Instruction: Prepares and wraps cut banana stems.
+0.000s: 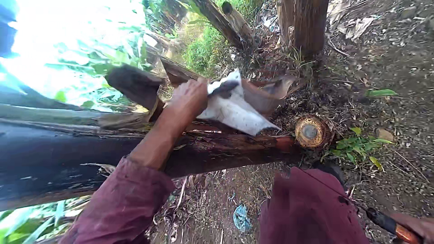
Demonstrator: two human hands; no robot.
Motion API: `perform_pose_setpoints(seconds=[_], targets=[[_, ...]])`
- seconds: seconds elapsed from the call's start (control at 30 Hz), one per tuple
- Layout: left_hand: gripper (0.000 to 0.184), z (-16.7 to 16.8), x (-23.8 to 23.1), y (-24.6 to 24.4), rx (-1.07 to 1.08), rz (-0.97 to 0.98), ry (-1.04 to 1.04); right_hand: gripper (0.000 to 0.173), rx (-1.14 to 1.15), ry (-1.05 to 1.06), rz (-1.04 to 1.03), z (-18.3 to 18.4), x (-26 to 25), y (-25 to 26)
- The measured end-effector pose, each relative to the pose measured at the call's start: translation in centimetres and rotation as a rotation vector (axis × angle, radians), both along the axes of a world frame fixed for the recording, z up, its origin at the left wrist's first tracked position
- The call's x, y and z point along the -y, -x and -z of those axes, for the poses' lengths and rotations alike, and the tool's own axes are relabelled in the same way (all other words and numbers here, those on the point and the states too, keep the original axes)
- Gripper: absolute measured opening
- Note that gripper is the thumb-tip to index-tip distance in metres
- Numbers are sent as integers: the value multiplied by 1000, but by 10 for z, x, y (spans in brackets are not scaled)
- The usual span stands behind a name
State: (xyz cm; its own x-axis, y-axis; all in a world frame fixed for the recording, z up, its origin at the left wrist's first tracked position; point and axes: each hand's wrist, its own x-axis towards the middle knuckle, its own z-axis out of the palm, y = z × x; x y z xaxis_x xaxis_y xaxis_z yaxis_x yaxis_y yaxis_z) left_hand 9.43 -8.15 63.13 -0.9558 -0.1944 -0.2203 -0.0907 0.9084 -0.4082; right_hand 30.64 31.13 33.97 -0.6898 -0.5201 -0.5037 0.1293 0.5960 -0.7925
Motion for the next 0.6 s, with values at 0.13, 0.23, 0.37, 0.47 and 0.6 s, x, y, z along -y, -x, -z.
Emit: perform_pose_setpoints(seconds=[0.13, 0.23, 0.37, 0.47, 0.6], targets=[[22, 18, 75, -29, 107, 8, 112, 30, -38, 14, -83, -8, -35, 28], [31, 41, 94, -41, 121, -128, 300, 30, -27, -23, -121, -22, -56, 46], [18, 68, 117, -63, -43, 168, 339, 28, -18, -52, -154, -34, -74, 64], [18, 57, 113, -38, 130, 57, 314, 25, -25, -66, -183, -40, -82, 72], [38, 53, 123, 10, 199, -180, 111, 24, -53, -67, -187, -51, -93, 78]])
